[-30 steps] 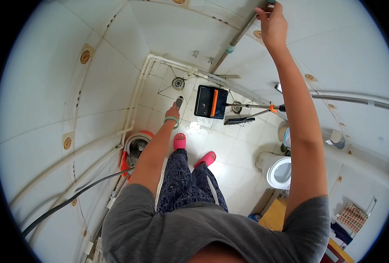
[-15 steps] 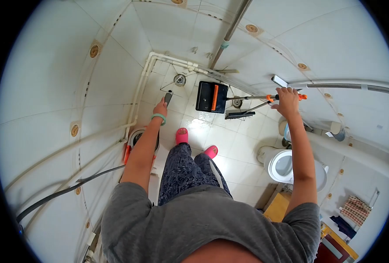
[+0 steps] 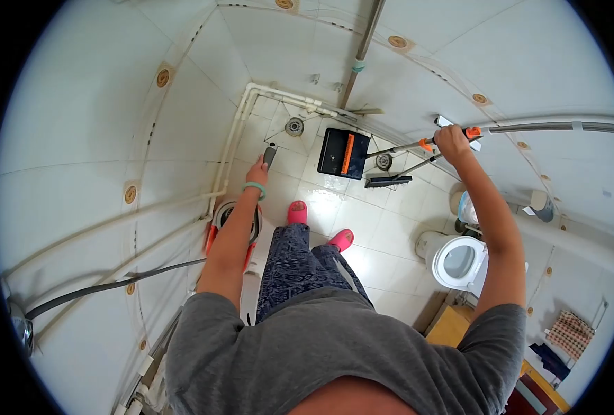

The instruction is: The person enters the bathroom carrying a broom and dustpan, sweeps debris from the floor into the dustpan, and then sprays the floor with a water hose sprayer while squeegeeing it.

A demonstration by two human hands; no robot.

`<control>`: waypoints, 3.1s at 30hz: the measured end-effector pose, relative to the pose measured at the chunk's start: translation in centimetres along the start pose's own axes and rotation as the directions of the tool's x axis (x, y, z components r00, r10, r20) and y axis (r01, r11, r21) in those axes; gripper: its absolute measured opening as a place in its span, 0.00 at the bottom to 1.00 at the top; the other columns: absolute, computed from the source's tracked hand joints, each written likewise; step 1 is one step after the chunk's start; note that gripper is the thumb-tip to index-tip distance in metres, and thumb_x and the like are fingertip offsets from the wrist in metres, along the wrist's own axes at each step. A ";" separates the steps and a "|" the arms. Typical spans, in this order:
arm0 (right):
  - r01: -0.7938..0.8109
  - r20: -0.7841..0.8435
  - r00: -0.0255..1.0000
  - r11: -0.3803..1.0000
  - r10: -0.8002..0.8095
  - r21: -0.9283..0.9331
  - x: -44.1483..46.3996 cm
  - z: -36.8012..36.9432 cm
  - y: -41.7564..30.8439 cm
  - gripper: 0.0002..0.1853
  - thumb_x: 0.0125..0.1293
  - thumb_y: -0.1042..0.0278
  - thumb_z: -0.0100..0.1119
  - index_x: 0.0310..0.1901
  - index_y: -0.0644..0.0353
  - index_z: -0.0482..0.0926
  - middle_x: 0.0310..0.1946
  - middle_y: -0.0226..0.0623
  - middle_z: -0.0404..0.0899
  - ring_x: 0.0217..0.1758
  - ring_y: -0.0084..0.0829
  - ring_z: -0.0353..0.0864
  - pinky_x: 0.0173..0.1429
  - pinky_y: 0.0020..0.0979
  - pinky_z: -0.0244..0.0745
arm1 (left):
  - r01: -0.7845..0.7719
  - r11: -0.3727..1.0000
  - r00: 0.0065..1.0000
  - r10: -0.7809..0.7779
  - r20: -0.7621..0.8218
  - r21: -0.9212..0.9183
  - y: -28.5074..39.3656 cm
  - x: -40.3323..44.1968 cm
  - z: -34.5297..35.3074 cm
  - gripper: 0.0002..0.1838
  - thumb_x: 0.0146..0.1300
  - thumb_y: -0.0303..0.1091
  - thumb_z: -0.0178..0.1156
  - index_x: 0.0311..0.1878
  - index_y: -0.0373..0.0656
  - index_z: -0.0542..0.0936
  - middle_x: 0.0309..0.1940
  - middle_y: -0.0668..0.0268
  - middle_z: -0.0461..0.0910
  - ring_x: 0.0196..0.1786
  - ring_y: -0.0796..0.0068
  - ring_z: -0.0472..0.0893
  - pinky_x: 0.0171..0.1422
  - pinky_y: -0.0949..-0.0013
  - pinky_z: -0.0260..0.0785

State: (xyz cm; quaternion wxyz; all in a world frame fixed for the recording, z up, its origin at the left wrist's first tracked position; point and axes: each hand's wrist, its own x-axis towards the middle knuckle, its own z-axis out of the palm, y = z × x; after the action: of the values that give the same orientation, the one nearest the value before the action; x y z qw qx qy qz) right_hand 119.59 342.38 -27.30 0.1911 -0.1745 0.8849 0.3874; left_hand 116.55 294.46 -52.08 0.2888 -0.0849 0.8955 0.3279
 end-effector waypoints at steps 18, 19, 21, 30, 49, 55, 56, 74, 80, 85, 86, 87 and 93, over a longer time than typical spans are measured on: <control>-0.232 0.227 0.964 0.862 0.141 0.451 1.3 -2.1 3.5 0.13 0.36 0.59 0.65 0.25 0.54 0.80 0.25 0.36 0.79 0.33 0.34 0.78 0.37 0.31 0.72 | -0.068 0.996 0.992 0.073 -0.099 0.050 -1.7 2.0 -1.7 0.22 0.65 0.40 0.39 0.63 0.51 0.58 0.34 0.53 0.75 0.26 0.67 0.76 0.36 0.65 0.67; -0.230 0.236 0.963 0.847 0.128 0.479 1.1 -1.8 3.2 0.14 0.37 0.56 0.65 0.28 0.51 0.81 0.27 0.35 0.79 0.34 0.34 0.79 0.38 0.31 0.72 | -0.032 0.999 0.997 0.034 -0.063 0.023 -0.5 1.2 -2.7 0.22 0.65 0.40 0.39 0.62 0.53 0.58 0.39 0.52 0.74 0.35 0.59 0.75 0.42 0.61 0.67; -0.279 0.283 0.948 0.807 0.146 0.520 1.0 -1.4 2.3 0.14 0.36 0.55 0.65 0.27 0.50 0.82 0.27 0.36 0.79 0.34 0.34 0.78 0.38 0.32 0.72 | 0.007 1.000 1.000 -0.007 -0.025 0.003 -0.5 1.1 -3.2 0.22 0.64 0.41 0.39 0.62 0.54 0.58 0.44 0.51 0.73 0.43 0.52 0.73 0.48 0.58 0.66; -0.417 0.498 0.865 0.640 0.062 0.645 1.3 -1.1 0.1 0.13 0.43 0.51 0.60 0.20 0.52 0.81 0.16 0.27 0.77 0.29 0.29 0.78 0.38 0.31 0.71 | 0.039 0.999 0.999 -0.038 -0.035 0.012 -0.6 1.5 -4.3 0.22 0.65 0.40 0.38 0.62 0.52 0.58 0.45 0.52 0.73 0.44 0.52 0.73 0.47 0.58 0.66; -0.580 0.613 0.790 0.305 -0.017 0.755 -4.3 0.8 -1.9 0.19 0.45 0.54 0.60 0.11 0.62 0.72 0.09 0.33 0.71 0.10 0.27 0.68 0.18 0.28 0.65 | -0.054 0.995 0.998 0.057 -0.040 0.079 -1.1 0.6 -2.5 0.22 0.65 0.39 0.38 0.63 0.51 0.58 0.42 0.53 0.72 0.38 0.59 0.73 0.42 0.60 0.66; -0.553 0.592 0.806 0.350 -0.007 0.756 -8.6 3.0 -4.3 0.20 0.45 0.51 0.60 0.14 0.63 0.75 0.12 0.36 0.73 0.16 0.30 0.73 0.23 0.32 0.69 | -0.008 0.984 0.999 0.017 -0.048 0.175 3.2 -4.5 -3.2 0.22 0.66 0.39 0.36 0.63 0.49 0.57 0.47 0.51 0.71 0.46 0.52 0.71 0.48 0.56 0.65; -0.545 0.584 0.812 0.349 -0.006 0.762 -9.3 3.8 -5.2 0.20 0.45 0.51 0.60 0.14 0.63 0.75 0.12 0.36 0.73 0.16 0.30 0.73 0.23 0.32 0.69 | -0.014 0.981 0.998 0.027 -0.063 0.191 3.4 -5.2 -3.1 0.22 0.66 0.39 0.36 0.62 0.48 0.57 0.47 0.51 0.71 0.45 0.51 0.72 0.47 0.56 0.65; -0.526 0.384 0.848 0.502 0.365 0.686 -31.6 6.2 -23.3 0.10 0.52 0.59 0.58 0.28 0.57 0.76 0.21 0.38 0.77 0.27 0.35 0.78 0.31 0.34 0.69 | -0.200 0.799 0.979 0.139 0.149 0.567 3.3 -15.0 8.5 0.20 0.64 0.37 0.38 0.59 0.47 0.62 0.47 0.55 0.72 0.47 0.55 0.73 0.50 0.57 0.66; -0.603 0.342 0.797 0.616 0.498 0.507 -33.4 6.6 -28.7 0.07 0.55 0.69 0.51 0.37 0.56 0.74 0.24 0.32 0.75 0.31 0.30 0.75 0.35 0.30 0.66 | -0.192 0.793 0.976 0.094 0.195 0.578 2.4 -14.6 12.7 0.19 0.63 0.37 0.39 0.57 0.46 0.64 0.45 0.57 0.74 0.48 0.56 0.73 0.50 0.57 0.67; -0.695 0.543 0.717 0.508 0.437 0.509 -34.8 6.3 -30.6 0.19 0.55 0.72 0.49 0.50 0.59 0.70 0.30 0.34 0.74 0.34 0.29 0.74 0.40 0.28 0.66 | -0.101 0.798 0.981 -0.019 0.192 0.594 4.1 -15.0 12.7 0.18 0.63 0.36 0.39 0.56 0.45 0.65 0.45 0.57 0.74 0.47 0.58 0.74 0.48 0.58 0.68; -0.696 0.546 0.715 0.508 0.436 0.507 -35.0 6.4 -31.0 0.19 0.55 0.72 0.49 0.50 0.59 0.70 0.30 0.34 0.74 0.34 0.29 0.74 0.40 0.28 0.66 | -0.097 0.785 0.984 -0.015 0.176 0.612 3.7 -14.4 12.9 0.18 0.63 0.36 0.38 0.55 0.44 0.66 0.44 0.56 0.75 0.47 0.59 0.75 0.47 0.59 0.69; -0.707 0.543 0.705 0.510 0.456 0.490 -35.2 6.6 -31.4 0.19 0.54 0.72 0.49 0.50 0.60 0.70 0.30 0.34 0.74 0.34 0.29 0.74 0.40 0.28 0.66 | -0.093 0.771 0.987 -0.010 0.159 0.630 3.4 -13.7 12.9 0.18 0.63 0.36 0.38 0.54 0.44 0.67 0.44 0.56 0.75 0.47 0.59 0.75 0.46 0.60 0.69; -0.723 0.577 0.689 0.474 0.438 0.502 -36.5 7.9 -32.4 0.06 0.51 0.74 0.51 0.33 0.58 0.73 0.28 0.35 0.74 0.32 0.32 0.76 0.37 0.30 0.70 | -0.086 0.751 0.984 -0.039 0.173 0.655 2.7 -11.7 12.6 0.17 0.63 0.37 0.38 0.52 0.43 0.68 0.43 0.55 0.75 0.47 0.59 0.75 0.47 0.60 0.69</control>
State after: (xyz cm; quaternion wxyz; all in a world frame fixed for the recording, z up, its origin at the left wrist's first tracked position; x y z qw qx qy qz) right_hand 167.57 333.48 -35.03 0.2583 0.3056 0.9121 0.0893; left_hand 131.00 304.18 -51.74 0.3738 0.0631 0.9254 0.0010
